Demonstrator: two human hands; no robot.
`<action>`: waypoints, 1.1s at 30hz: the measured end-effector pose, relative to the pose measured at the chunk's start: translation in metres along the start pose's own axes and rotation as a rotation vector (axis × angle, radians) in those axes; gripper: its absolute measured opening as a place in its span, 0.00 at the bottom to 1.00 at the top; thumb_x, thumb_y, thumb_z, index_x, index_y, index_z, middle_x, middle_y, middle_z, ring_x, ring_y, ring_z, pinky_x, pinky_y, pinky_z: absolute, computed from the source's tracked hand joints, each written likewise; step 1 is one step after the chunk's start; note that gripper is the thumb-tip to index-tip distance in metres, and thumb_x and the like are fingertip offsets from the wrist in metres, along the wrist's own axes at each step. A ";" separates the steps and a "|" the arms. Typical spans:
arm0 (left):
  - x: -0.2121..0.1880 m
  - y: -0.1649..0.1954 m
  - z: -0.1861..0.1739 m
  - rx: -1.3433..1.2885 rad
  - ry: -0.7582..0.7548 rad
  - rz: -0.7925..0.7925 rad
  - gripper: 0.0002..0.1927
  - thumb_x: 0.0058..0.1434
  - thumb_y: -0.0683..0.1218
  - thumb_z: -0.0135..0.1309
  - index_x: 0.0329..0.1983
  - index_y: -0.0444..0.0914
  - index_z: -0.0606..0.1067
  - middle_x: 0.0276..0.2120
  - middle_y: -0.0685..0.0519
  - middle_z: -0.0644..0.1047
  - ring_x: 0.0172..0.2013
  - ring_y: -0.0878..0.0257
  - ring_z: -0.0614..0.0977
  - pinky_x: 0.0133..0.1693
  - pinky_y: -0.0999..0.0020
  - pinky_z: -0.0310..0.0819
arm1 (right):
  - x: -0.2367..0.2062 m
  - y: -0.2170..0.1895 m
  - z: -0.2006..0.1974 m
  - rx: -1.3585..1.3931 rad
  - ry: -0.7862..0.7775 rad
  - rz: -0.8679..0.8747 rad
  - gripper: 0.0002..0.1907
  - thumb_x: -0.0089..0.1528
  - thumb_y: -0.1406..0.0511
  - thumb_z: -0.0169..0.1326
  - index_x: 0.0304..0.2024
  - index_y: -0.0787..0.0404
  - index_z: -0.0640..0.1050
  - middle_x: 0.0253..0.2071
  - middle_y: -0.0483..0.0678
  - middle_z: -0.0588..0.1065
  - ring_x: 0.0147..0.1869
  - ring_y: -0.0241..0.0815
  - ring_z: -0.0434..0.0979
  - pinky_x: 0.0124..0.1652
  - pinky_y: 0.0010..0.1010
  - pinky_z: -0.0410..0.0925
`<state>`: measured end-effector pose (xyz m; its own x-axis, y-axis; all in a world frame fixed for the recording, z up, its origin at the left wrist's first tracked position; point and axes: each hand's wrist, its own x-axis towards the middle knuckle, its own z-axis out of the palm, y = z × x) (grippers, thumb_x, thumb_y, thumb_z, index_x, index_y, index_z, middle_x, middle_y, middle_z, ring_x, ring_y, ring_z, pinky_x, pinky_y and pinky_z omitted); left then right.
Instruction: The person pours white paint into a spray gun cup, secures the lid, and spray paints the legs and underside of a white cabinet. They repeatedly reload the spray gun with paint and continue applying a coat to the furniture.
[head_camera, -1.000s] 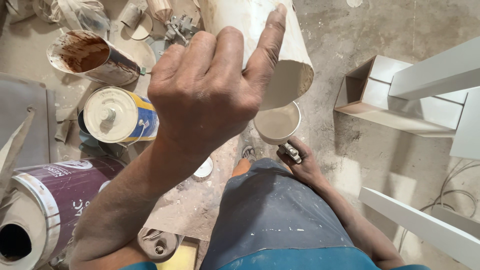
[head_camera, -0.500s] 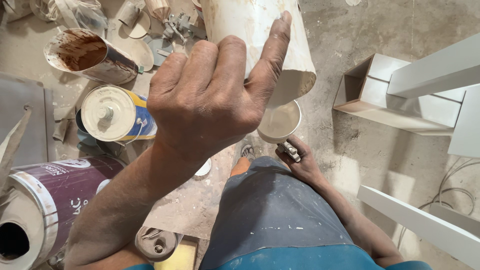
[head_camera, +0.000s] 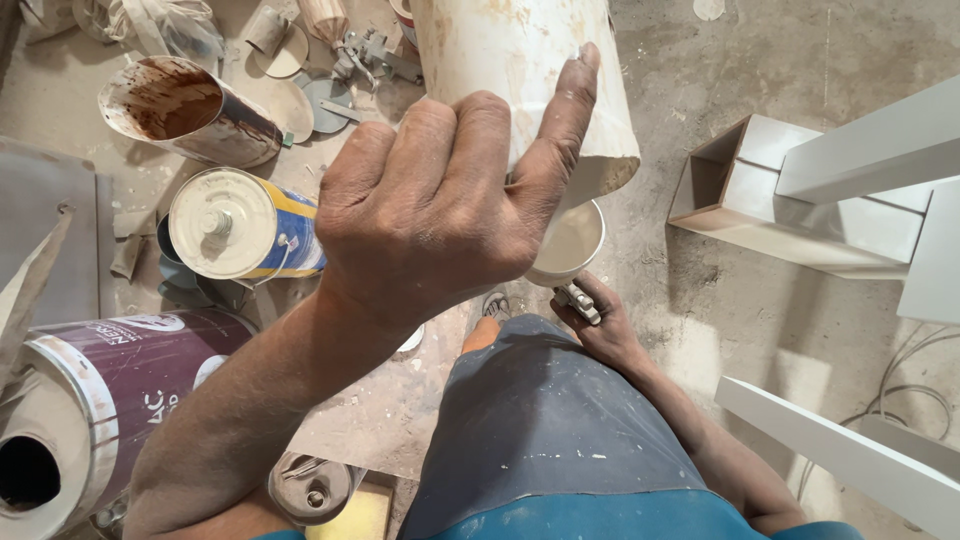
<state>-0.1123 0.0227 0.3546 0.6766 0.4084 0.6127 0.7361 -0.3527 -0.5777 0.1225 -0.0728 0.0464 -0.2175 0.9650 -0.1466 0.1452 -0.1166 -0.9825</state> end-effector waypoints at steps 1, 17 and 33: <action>0.000 0.000 0.000 0.000 0.000 0.004 0.23 0.69 0.44 0.60 0.68 0.49 0.76 0.30 0.64 0.70 0.31 0.73 0.70 0.31 0.73 0.55 | 0.000 0.000 0.000 -0.001 0.001 -0.004 0.21 0.64 0.70 0.60 0.60 0.58 0.76 0.44 0.41 0.77 0.47 0.30 0.76 0.46 0.25 0.71; -0.003 0.007 0.000 0.028 0.035 0.035 0.23 0.73 0.43 0.62 0.70 0.50 0.76 0.28 0.66 0.71 0.29 0.75 0.70 0.30 0.76 0.57 | 0.005 -0.011 0.001 0.033 -0.017 0.014 0.22 0.65 0.70 0.58 0.62 0.57 0.75 0.49 0.43 0.78 0.52 0.34 0.78 0.51 0.28 0.72; -0.010 0.017 -0.003 0.013 0.045 0.042 0.18 0.78 0.50 0.54 0.70 0.50 0.75 0.27 0.65 0.72 0.28 0.76 0.71 0.30 0.76 0.57 | 0.002 0.006 -0.003 -0.024 -0.027 -0.012 0.11 0.66 0.69 0.60 0.51 0.60 0.77 0.41 0.44 0.78 0.46 0.33 0.77 0.45 0.28 0.71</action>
<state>-0.1063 0.0102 0.3396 0.7076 0.3550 0.6110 0.7066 -0.3580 -0.6103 0.1259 -0.0710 0.0404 -0.2455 0.9595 -0.1382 0.1659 -0.0989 -0.9812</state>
